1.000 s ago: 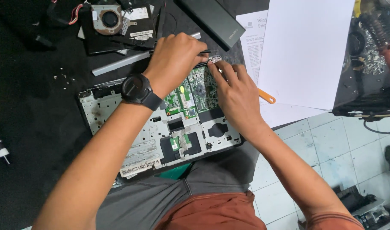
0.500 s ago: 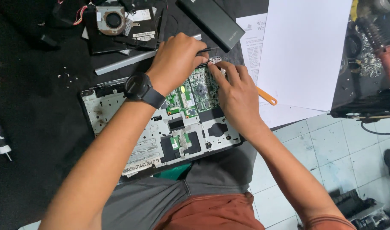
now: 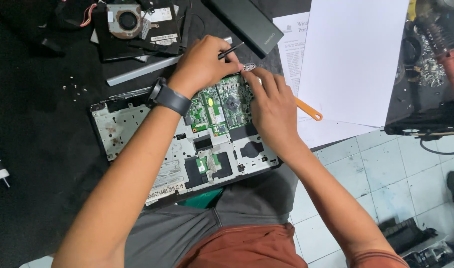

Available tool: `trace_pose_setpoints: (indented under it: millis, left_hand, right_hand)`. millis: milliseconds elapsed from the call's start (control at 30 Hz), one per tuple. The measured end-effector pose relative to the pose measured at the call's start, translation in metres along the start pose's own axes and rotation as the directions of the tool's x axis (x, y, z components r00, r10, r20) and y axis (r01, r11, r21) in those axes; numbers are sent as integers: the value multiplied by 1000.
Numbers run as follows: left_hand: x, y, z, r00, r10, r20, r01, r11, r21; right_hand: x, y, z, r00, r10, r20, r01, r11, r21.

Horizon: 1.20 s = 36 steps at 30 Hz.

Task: Disassembling a laptop and cleaning its internal components using a screwdriver and a brush.

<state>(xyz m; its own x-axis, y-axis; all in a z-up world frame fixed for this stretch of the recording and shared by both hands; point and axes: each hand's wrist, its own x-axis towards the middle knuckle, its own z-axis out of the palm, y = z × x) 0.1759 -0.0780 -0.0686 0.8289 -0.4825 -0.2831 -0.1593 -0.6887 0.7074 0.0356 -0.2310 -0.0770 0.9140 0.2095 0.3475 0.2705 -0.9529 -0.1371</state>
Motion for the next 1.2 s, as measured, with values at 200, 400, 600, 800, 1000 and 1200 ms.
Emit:
trace_pose_setpoints:
  millis: [200, 400, 600, 800, 1000, 1200]
  left_hand:
    - [3, -6, 4, 999, 26, -29, -27, 999, -24]
    - [1, -5, 5, 994, 76, -76, -76, 997, 8]
    - [3, 1, 6, 996, 56, -76, -48, 993, 111]
    - [-6, 2, -10, 998, 60, 7, -60, 998, 26]
    - [-9, 15, -22, 998, 38, 48, -46, 983, 178]
    - [7, 11, -16, 986, 162, 43, -168, 942, 289]
  right_hand:
    - [0, -1, -3, 1000, 4, 11, -4, 1000, 30]
    - [2, 1, -3, 999, -11, 39, 11, 1000, -7]
    - [3, -4, -8, 999, -34, 33, 38, 990, -136]
    - [2, -3, -9, 998, -29, 60, 36, 990, -134]
    - [2, 1, -12, 993, -57, 103, 68, 992, -105]
    - [14, 17, -24, 964, -183, 196, 198, 978, -64]
